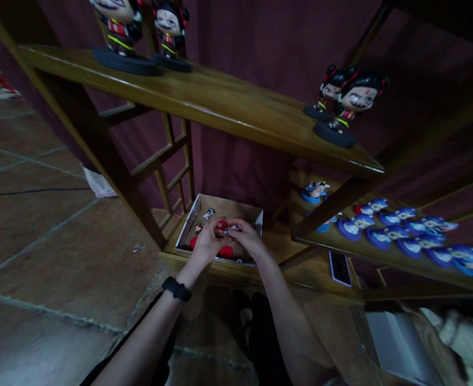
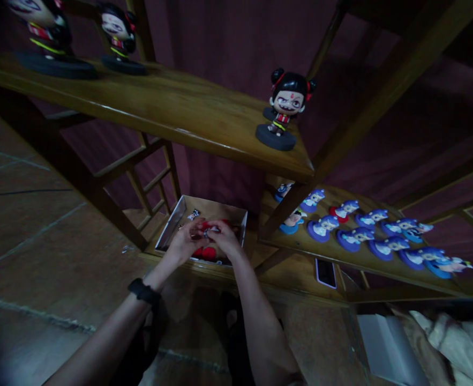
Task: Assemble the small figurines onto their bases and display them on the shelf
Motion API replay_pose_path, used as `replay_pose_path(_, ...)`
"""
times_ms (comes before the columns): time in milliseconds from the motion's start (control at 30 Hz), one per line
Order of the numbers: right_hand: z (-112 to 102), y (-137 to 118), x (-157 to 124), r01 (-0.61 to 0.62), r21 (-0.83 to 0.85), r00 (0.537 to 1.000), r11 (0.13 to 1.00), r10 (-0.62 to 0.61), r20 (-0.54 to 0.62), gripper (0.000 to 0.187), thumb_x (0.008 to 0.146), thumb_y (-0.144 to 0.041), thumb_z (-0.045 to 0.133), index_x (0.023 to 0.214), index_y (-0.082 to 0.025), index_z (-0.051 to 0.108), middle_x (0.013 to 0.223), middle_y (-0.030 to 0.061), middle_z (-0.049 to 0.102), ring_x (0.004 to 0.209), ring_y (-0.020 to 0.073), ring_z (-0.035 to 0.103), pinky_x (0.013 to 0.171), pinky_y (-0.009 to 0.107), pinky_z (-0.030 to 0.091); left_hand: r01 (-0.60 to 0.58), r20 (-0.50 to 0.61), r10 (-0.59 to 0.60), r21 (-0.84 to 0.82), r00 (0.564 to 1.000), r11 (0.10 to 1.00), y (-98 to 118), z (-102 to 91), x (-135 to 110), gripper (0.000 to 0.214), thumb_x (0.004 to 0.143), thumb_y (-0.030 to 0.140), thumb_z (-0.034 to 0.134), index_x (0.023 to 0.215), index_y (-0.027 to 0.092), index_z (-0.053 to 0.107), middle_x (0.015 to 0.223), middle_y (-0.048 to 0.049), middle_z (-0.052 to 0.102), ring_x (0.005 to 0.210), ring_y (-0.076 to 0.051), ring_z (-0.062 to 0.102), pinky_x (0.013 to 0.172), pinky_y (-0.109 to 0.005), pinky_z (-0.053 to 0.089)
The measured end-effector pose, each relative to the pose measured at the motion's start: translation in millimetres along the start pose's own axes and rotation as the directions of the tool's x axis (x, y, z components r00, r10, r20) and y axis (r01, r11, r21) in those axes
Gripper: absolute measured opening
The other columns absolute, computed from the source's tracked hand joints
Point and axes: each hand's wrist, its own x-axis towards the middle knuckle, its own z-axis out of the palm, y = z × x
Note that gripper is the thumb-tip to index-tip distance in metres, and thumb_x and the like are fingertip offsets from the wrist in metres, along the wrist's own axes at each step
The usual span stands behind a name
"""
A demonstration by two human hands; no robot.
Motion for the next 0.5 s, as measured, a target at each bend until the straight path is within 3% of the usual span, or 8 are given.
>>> replay_pose_path(100, -17.6, -3.8, 2.5, -0.011, 0.160, 0.996, 0.987, 0.026, -0.090, 0.027, 0.059, -0.023, 0.065, 0.086, -0.020, 0.059, 0.078, -0.0017, 0.057, 0.074, 0.0117, 0.057, 0.073, 0.031, 0.051, 0.079, -0.026, -0.076, 0.109, 0.997, 0.991, -10.8, -2.8, 5.3, 0.033, 0.062, 0.016, 0.060, 0.095, 0.014, 0.060, 0.084, -0.0051, 0.064, 0.074, -0.016, 0.059, 0.072, -0.030, 0.047)
replay_pose_path(200, -28.6, -7.5, 2.2, -0.007, 0.248, 0.996, 0.969, 0.029, -0.086, 0.027, 0.059, -0.025, 0.066, 0.084, -0.018, 0.059, 0.080, -0.0004, 0.057, 0.075, 0.0116, 0.058, 0.077, 0.033, 0.050, 0.102, 0.031, -0.120, 0.348, 0.992, 0.932, -20.9, -1.6, 1.9, 0.017, 0.065, 0.013, 0.058, 0.080, 0.017, 0.064, 0.075, -0.0057, 0.065, 0.076, -0.018, 0.059, 0.075, -0.030, 0.044)
replay_pose_path(300, -30.5, -8.5, 1.8, -0.008, 0.264, 0.998, 0.964, 0.024, -0.059, 0.028, 0.059, -0.025, 0.067, 0.085, -0.018, 0.059, 0.080, -0.0006, 0.057, 0.074, 0.0115, 0.058, 0.078, 0.033, 0.050, -0.015, 0.174, -0.128, 0.644, 0.976, 0.765, -25.0, 5.5, -9.4, 0.015, 0.068, 0.018, 0.057, 0.082, 0.018, 0.065, 0.083, -0.0083, 0.066, 0.085, -0.021, 0.059, 0.078, -0.031, 0.042)
replay_pose_path(367, -29.4, -8.0, 1.9, 0.002, 0.254, 0.998, 0.967, 0.013, -0.056, 0.029, 0.058, -0.025, 0.068, 0.085, -0.019, 0.059, 0.079, -0.0013, 0.056, 0.074, 0.0115, 0.058, 0.077, 0.033, 0.050, -0.088, 0.225, -0.131, 0.757, 0.965, 0.647, -23.6, 11.4, -16.2, 0.018, 0.070, 0.020, 0.056, 0.085, 0.017, 0.064, 0.089, -0.0109, 0.065, 0.089, -0.022, 0.059, 0.078, -0.031, 0.042)
replay_pose_path(500, -27.6, -6.7, 2.3, 0.014, 0.214, 0.999, 0.977, -0.003, -0.052, 0.029, 0.057, -0.024, 0.068, 0.085, -0.020, 0.060, 0.077, -0.0023, 0.055, 0.075, 0.0113, 0.057, 0.076, 0.031, 0.051, -0.037, 0.153, -0.180, 0.852, 0.972, 0.523, -15.7, 22.1, -20.1, 0.025, 0.069, 0.017, 0.054, 0.093, 0.015, 0.062, 0.093, -0.0144, 0.064, 0.090, -0.024, 0.059, 0.075, -0.031, 0.043)
